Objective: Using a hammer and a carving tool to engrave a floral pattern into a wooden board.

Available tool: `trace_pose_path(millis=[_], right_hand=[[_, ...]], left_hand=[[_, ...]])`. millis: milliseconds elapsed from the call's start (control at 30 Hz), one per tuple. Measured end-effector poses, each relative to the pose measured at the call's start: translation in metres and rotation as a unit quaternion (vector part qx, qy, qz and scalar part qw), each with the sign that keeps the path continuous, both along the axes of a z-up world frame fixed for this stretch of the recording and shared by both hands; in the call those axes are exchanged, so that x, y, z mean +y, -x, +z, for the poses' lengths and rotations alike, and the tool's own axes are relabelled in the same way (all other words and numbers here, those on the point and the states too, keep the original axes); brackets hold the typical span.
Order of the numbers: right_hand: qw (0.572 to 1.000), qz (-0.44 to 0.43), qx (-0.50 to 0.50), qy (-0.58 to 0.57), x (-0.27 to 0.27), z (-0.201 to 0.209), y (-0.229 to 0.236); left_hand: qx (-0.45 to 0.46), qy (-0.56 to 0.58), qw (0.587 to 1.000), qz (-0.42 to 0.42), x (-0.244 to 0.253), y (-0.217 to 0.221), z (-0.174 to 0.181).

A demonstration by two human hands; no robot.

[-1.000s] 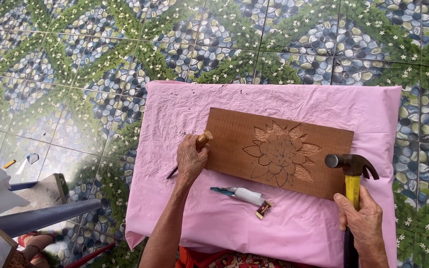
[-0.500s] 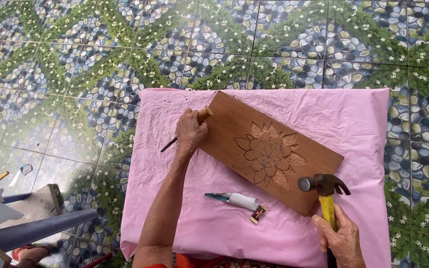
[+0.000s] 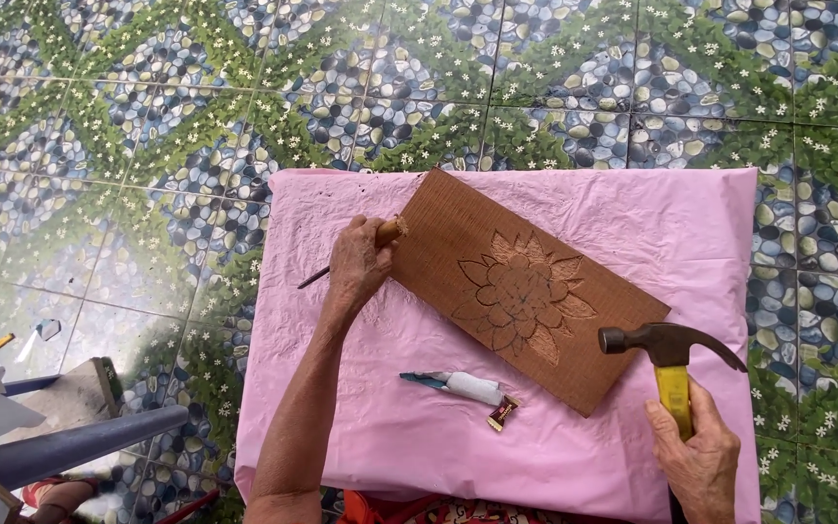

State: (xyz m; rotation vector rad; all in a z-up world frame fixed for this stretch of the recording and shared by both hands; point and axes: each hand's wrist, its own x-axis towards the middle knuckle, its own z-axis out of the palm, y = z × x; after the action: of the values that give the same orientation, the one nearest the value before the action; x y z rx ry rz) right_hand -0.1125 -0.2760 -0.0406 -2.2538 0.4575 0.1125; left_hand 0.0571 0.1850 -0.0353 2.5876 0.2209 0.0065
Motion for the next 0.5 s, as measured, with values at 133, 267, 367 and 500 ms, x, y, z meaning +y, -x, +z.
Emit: trace_pose_path(millis=[133,267,367,500], right_hand=[[0.993,0.028,-0.060,0.094,-0.010,-0.011,-0.012],[0.993,0.031,-0.058,0.100,-0.008,-0.016,-0.025],[0.993,0.042,-0.073,0.084,-0.006,-0.018,-0.033],[0.992,0.060,-0.078,0.075,-0.001,-0.022,-0.051]], left_hand=[[-0.114,0.051,0.992,-0.026,-0.024,0.041,0.058],[-0.274,0.141,0.948,-0.079,-0.042,0.103,0.116],[-0.338,0.291,0.885,-0.136,-0.069,0.161,0.198],[-0.324,0.265,0.901,-0.113,-0.058,0.187,0.232]])
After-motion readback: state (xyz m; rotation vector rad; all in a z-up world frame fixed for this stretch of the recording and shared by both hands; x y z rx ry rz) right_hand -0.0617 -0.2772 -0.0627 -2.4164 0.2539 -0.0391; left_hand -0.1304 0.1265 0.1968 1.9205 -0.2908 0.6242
